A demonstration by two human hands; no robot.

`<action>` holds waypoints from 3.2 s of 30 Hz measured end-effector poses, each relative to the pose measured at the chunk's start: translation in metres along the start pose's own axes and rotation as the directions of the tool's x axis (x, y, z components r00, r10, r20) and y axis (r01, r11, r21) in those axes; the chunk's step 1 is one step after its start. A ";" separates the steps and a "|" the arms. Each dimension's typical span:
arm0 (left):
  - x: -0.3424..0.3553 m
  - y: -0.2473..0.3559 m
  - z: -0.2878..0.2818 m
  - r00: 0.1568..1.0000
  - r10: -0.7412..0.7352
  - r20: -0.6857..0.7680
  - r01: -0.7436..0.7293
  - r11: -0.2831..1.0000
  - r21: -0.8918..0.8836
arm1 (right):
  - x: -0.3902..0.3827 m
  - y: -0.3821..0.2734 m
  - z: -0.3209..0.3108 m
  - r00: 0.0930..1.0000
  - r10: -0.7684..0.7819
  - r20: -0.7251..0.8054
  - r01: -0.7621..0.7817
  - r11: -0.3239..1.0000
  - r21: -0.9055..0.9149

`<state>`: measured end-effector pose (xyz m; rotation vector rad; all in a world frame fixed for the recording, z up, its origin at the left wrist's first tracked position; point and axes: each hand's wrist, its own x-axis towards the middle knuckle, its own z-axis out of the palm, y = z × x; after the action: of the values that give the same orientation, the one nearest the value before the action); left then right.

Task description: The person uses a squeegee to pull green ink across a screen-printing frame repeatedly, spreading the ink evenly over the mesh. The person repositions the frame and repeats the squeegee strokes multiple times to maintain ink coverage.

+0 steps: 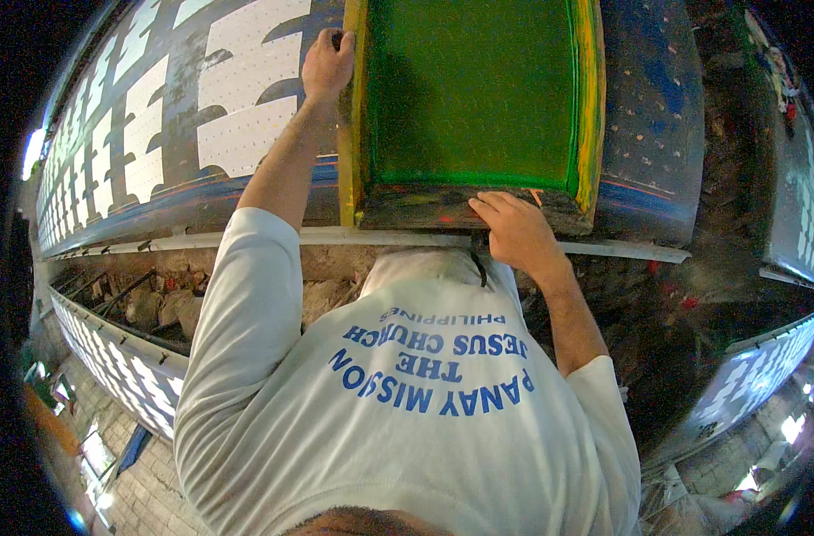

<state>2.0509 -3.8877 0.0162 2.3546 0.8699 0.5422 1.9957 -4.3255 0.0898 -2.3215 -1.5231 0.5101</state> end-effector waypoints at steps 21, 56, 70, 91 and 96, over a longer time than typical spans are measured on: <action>-0.002 0.014 -0.010 0.999 -0.029 -0.018 0.029 0.999 -0.023 | 0.238 0.129 -0.063 0.909 0.230 -0.348 -0.329 0.908 -0.258; -0.007 0.026 -0.006 0.997 -0.054 -0.059 0.062 0.988 0.139 | 0.407 0.255 -0.170 0.903 0.105 -0.416 -0.285 0.870 -0.401; 0.002 0.001 -0.003 0.999 -0.050 -0.013 0.050 0.999 -0.007 | 0.390 0.243 -0.169 0.982 -0.145 -0.121 0.091 0.924 -0.372; 0.003 0.002 0.001 0.999 -0.047 0.004 0.047 0.998 0.044 | 0.101 0.036 -0.012 0.996 0.064 -0.055 -0.075 0.967 -0.242; 0.001 0.007 -0.003 0.999 -0.036 0.015 0.035 0.999 0.036 | 0.049 -0.011 0.021 0.959 0.232 -0.163 -0.261 0.947 -0.188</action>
<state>2.0533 -3.8900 0.0224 2.3674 0.9196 0.4974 1.9952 -4.2747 0.0700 -2.6669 -1.2826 0.2490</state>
